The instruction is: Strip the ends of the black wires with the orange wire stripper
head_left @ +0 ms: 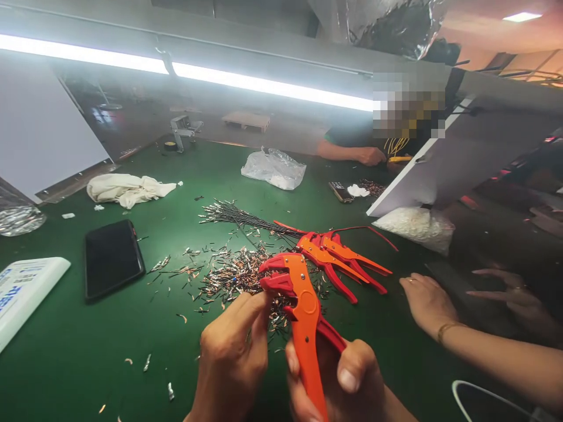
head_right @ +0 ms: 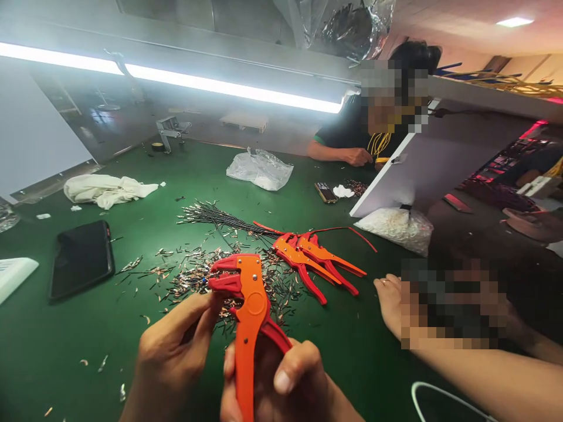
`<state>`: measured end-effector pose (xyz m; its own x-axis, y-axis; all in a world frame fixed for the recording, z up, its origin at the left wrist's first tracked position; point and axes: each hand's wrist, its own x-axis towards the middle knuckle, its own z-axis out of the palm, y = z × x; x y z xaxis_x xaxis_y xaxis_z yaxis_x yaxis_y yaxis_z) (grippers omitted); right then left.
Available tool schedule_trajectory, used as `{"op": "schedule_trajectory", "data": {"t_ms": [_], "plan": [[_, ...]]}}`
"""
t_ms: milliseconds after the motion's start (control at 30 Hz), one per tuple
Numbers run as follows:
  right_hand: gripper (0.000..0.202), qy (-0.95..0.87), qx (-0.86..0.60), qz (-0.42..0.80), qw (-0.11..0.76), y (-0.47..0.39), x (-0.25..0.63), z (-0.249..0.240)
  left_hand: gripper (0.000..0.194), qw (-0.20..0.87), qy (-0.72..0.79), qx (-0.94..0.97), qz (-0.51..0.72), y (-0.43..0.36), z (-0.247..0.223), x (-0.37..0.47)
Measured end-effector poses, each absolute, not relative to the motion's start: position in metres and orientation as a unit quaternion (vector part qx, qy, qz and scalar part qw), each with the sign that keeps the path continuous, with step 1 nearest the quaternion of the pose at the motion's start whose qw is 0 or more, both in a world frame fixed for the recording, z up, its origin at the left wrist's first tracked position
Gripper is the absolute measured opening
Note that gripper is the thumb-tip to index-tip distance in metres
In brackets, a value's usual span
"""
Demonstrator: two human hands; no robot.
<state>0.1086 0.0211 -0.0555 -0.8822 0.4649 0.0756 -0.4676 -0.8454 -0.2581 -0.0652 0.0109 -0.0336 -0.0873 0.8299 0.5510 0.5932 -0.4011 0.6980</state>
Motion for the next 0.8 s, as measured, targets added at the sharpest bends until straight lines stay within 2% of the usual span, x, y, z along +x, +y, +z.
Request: {"op": "schedule_trajectory", "data": {"t_ms": [100,267,467,800], "plan": [[0.057,-0.142,0.009,0.954,0.265,0.019,0.105,-0.055,0.024,0.120,0.515,0.692,0.492,0.011,-0.029,-0.065],[0.042,-0.140,0.045,0.954,0.261,0.018,0.103,-0.052,0.022,0.087,0.526,0.705,0.469,0.010,-0.029,-0.062],[0.038,-0.142,0.083,0.948,0.272,0.019,0.104,-0.050,0.022,0.073,0.532,0.706,0.463,0.010,-0.033,-0.059],[0.029,-0.133,0.038,0.948,0.285,0.019,0.105,-0.056,0.017,0.052,0.572,0.688,0.444,0.013,-0.038,-0.054]]}}
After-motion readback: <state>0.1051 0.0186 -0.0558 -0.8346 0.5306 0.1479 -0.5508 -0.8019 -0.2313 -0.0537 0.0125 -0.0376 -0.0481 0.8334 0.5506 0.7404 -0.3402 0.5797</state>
